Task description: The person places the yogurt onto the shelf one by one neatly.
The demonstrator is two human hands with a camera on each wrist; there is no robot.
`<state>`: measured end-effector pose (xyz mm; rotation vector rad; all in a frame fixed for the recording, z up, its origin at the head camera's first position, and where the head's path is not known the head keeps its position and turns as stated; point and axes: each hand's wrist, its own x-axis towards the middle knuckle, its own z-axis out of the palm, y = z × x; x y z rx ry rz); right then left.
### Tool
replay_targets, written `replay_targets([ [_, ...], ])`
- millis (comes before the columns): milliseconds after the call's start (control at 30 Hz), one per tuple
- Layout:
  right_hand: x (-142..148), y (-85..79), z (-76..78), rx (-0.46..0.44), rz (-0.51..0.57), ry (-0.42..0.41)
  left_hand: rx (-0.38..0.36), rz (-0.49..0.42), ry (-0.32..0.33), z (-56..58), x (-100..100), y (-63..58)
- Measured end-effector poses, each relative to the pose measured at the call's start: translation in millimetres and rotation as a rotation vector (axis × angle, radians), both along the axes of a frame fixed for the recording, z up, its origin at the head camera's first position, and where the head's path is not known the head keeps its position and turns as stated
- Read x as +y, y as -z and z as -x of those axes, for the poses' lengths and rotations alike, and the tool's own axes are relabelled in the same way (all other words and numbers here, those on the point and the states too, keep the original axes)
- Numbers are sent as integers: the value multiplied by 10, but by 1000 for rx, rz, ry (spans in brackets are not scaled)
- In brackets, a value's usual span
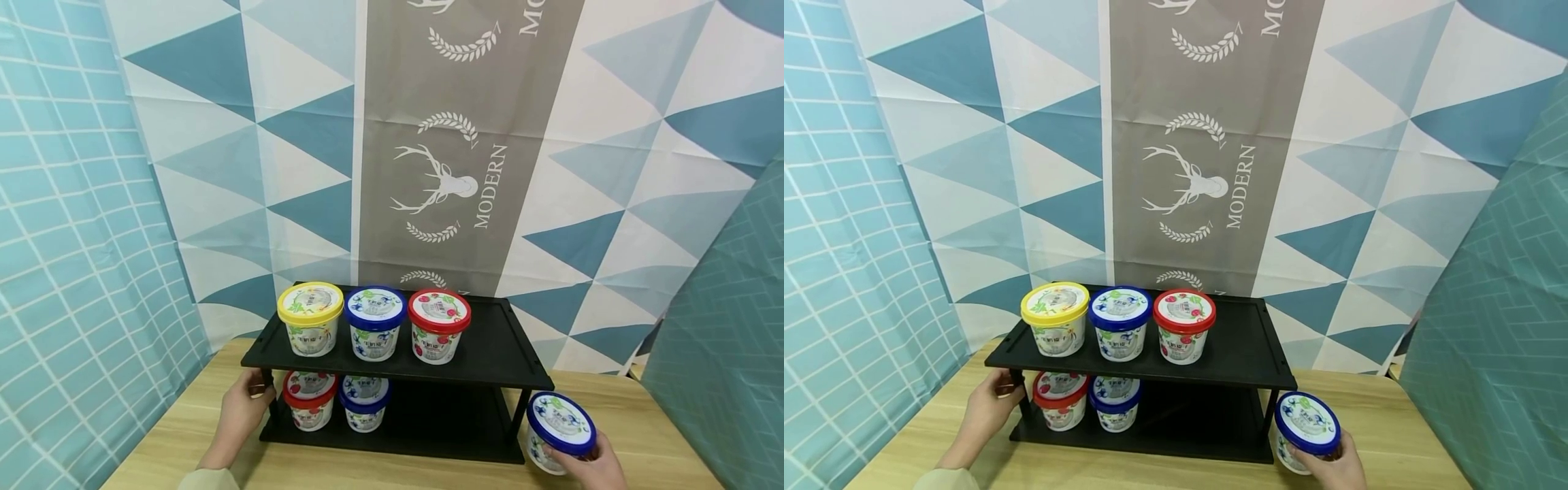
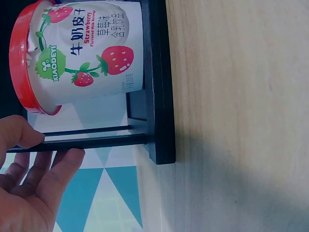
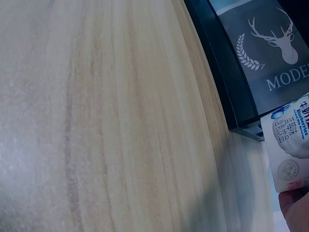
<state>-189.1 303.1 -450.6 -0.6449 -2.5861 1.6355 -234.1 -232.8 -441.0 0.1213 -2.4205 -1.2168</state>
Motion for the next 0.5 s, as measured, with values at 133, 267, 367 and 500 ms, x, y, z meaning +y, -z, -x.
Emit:
replay_targets([
  [133,7,28,8,-4,-2,9,-2,-5,0,4,1,5],
  [267,31,69,28,-3,-7,15,0,-3,1,4,1,8],
  [367,37,98,33,-4,-19,25,-3,-2,-1,-1,-1,4],
  [500,33,114,29,-7,-42,27,-9,-3,-2,-6,-3,-3],
])
